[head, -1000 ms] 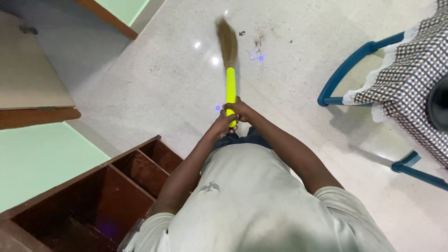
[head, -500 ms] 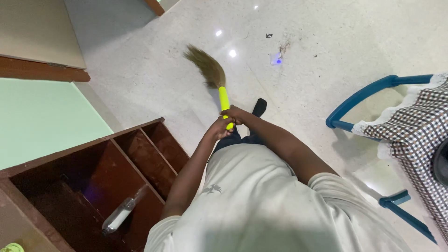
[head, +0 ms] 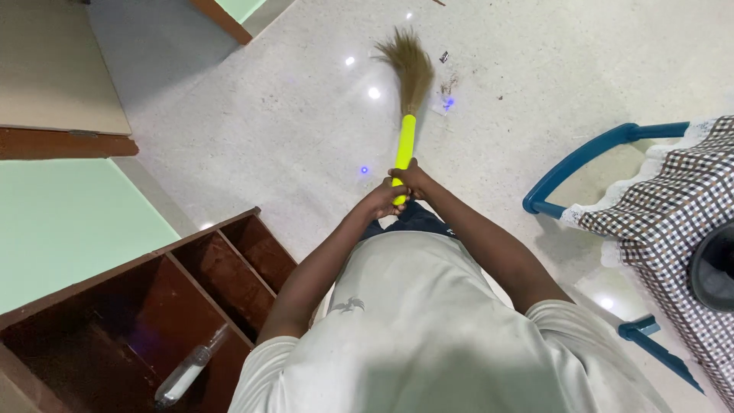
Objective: The person sweeps the floor using a broom, moving debris across different areas of the room.
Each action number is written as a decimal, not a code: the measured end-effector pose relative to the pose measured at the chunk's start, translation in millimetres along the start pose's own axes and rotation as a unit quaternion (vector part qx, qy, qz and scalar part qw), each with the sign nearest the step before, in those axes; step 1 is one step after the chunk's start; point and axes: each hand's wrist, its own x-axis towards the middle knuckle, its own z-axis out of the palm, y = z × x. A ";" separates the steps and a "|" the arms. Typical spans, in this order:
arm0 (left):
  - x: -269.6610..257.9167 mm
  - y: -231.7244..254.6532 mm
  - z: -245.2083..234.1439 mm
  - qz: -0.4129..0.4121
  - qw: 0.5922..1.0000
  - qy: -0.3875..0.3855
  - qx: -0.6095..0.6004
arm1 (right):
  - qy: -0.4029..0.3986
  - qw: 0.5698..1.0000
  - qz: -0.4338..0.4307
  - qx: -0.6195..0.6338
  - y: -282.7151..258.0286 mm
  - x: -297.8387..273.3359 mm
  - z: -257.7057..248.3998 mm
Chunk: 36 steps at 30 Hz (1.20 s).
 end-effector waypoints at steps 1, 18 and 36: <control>-7.8 -2.8 4.0 0.000 1.000 0.019 0.011 | -0.011 1.000 -0.017 -0.013 3.3 -3.3 2.6; 126.4 -23.1 83.4 -0.216 0.968 -0.125 0.017 | 0.001 0.975 0.144 0.170 54.2 -9.3 -123.5; 77.3 0.2 108.0 -0.101 0.995 -0.019 0.010 | -0.089 0.983 0.024 0.161 43.3 4.5 -125.9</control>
